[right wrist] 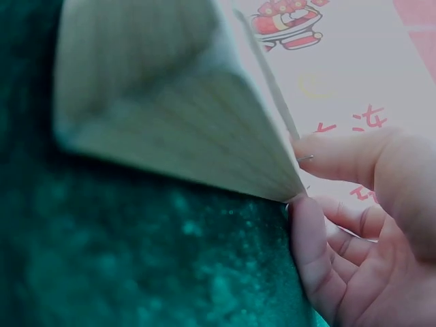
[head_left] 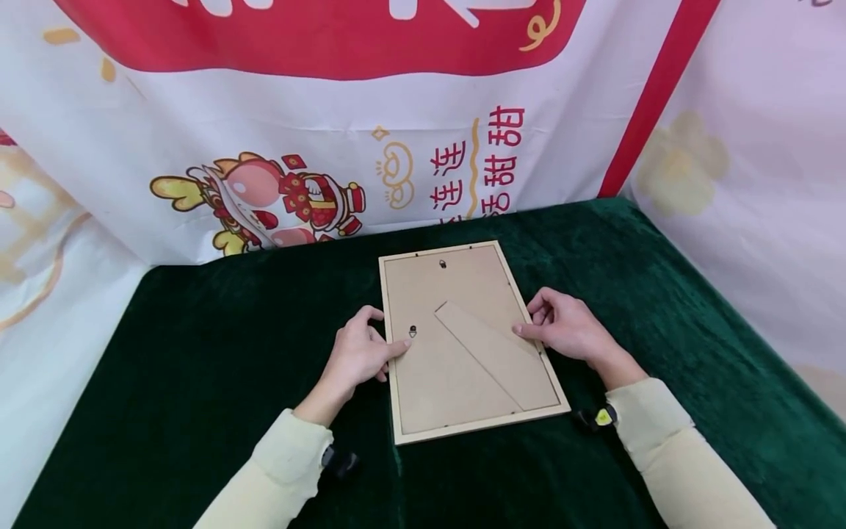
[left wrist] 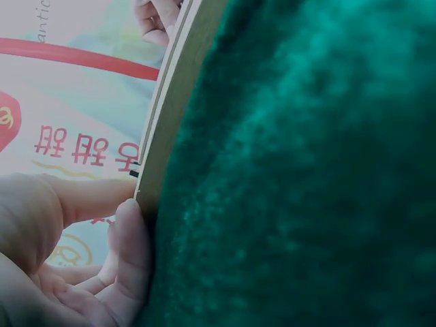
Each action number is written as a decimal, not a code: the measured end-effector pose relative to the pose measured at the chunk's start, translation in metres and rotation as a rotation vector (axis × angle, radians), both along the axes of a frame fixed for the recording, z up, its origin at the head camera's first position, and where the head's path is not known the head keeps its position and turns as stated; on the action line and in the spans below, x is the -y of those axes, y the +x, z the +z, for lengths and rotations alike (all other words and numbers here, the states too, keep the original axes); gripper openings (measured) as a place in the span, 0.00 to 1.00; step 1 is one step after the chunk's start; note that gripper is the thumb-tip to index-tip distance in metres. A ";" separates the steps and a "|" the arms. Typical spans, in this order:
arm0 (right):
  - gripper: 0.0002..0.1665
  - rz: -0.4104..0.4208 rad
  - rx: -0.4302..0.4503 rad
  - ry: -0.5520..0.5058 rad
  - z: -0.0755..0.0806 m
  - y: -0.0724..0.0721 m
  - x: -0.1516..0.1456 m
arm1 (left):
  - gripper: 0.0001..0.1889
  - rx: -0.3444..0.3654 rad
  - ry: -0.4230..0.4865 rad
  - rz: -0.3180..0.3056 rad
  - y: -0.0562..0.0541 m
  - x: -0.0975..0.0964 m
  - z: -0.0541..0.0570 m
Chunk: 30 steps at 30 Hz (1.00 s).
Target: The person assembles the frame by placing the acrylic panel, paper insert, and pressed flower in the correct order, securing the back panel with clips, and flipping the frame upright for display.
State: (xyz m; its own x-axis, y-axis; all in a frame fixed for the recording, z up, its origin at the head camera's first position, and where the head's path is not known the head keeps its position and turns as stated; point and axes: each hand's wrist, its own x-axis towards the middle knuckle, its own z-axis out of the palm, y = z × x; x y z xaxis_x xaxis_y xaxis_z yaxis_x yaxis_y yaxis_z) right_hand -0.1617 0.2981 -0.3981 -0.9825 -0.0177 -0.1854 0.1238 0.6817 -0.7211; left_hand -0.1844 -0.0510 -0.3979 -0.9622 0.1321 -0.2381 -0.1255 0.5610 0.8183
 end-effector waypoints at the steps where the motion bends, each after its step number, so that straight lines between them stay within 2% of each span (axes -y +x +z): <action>1: 0.24 -0.006 0.003 -0.002 0.000 0.000 0.000 | 0.30 -0.006 0.011 0.007 0.000 0.001 -0.001; 8: 0.23 -0.003 -0.005 -0.032 -0.002 0.000 0.001 | 0.27 -0.040 0.067 0.057 0.001 0.003 -0.005; 12: 0.21 0.001 -0.008 -0.062 -0.003 -0.001 0.002 | 0.27 -0.035 0.098 0.084 0.000 0.005 -0.008; 22: 0.19 0.010 0.036 -0.123 -0.004 -0.002 -0.001 | 0.23 0.017 0.147 0.034 -0.005 0.021 -0.007; 30: 0.25 0.122 0.107 -0.236 -0.002 -0.004 -0.018 | 0.24 0.086 0.221 0.034 -0.009 0.027 -0.011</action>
State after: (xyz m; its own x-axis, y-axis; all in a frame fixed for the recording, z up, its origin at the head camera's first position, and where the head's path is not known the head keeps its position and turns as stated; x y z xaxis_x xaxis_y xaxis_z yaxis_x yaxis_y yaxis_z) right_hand -0.1657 0.3165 -0.3998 -0.9454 -0.1894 -0.2651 0.1356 0.5113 -0.8487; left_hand -0.1935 -0.0782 -0.4085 -0.9445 0.1577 -0.2882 -0.2159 0.3633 0.9063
